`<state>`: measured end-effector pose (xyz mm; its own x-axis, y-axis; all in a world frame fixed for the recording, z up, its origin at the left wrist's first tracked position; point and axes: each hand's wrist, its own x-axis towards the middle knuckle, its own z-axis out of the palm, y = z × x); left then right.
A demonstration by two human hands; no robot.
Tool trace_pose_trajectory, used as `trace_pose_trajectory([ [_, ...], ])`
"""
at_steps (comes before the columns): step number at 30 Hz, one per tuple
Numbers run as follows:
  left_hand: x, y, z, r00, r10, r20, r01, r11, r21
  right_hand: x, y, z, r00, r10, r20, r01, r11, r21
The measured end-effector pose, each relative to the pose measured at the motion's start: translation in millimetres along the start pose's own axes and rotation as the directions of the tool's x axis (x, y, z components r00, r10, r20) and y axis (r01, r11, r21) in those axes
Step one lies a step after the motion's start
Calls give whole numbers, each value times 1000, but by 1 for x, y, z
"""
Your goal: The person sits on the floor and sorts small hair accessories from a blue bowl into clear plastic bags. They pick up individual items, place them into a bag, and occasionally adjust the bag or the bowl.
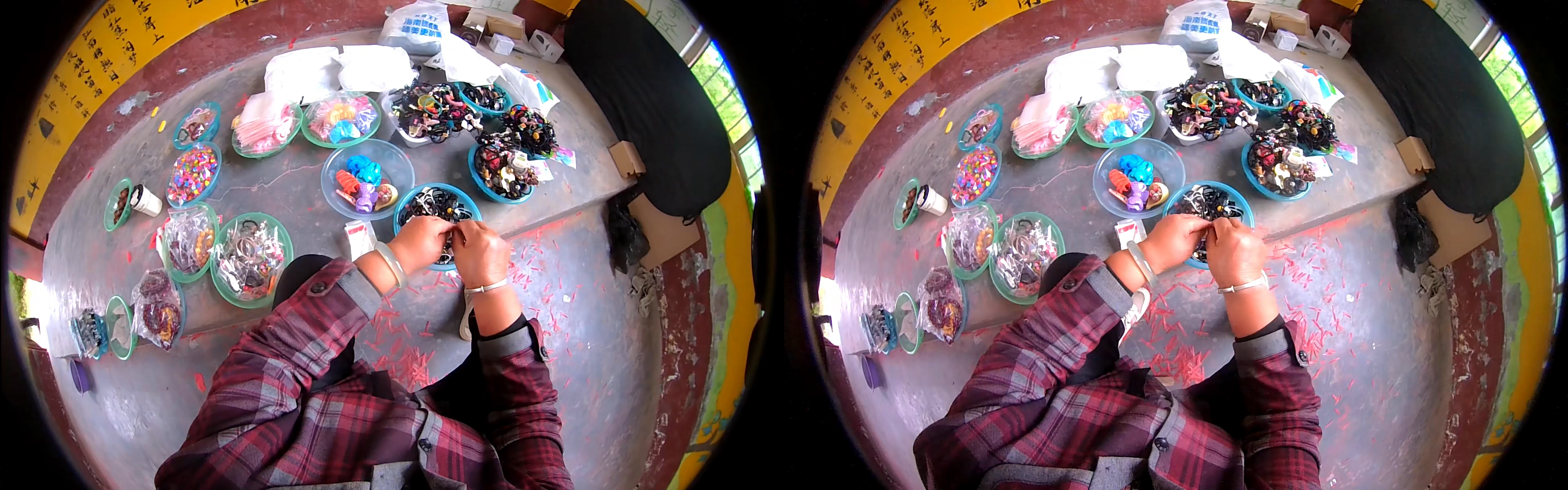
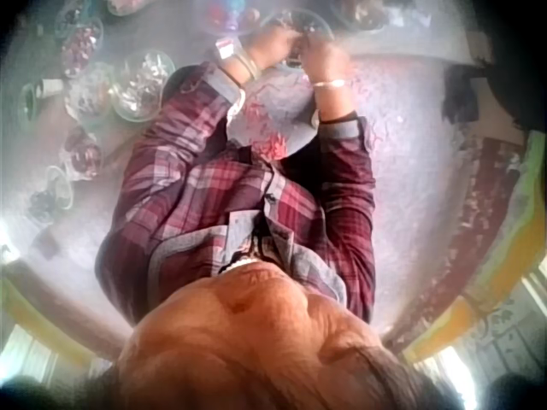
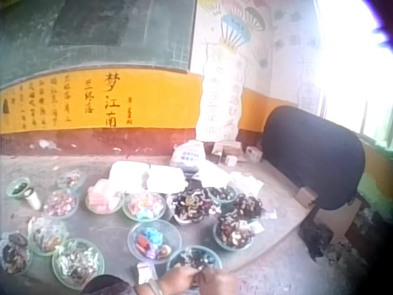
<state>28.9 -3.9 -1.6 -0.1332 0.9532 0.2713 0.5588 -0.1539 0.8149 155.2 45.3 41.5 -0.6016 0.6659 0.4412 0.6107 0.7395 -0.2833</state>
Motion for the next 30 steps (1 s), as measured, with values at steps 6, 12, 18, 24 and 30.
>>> trace_pose_trajectory([
  [6, -2, -2, 3, 998, 58, -40, -60, 997, -55, -2, -2, 7, 999, -17, -51, 15, 1000, -24],
  [12, -2, 1, -1, 995, -95, 11, 95, 966, -240, 3, -4, -1, 989, 84, -119, -63, 983, 173],
  [18, 1, -5, -3, 959, -214, 188, 281, 605, -745, 6, 18, 6, 918, 346, 193, -370, 572, 732],
  [24, 2, 6, -10, 931, -248, 267, 353, 435, -829, 7, 21, 3, 910, 327, 254, -390, 473, 790],
  [30, 1, 9, -10, 927, -311, 212, 356, 545, -759, 7, 11, -1, 953, 276, 125, -295, 753, 588],
])
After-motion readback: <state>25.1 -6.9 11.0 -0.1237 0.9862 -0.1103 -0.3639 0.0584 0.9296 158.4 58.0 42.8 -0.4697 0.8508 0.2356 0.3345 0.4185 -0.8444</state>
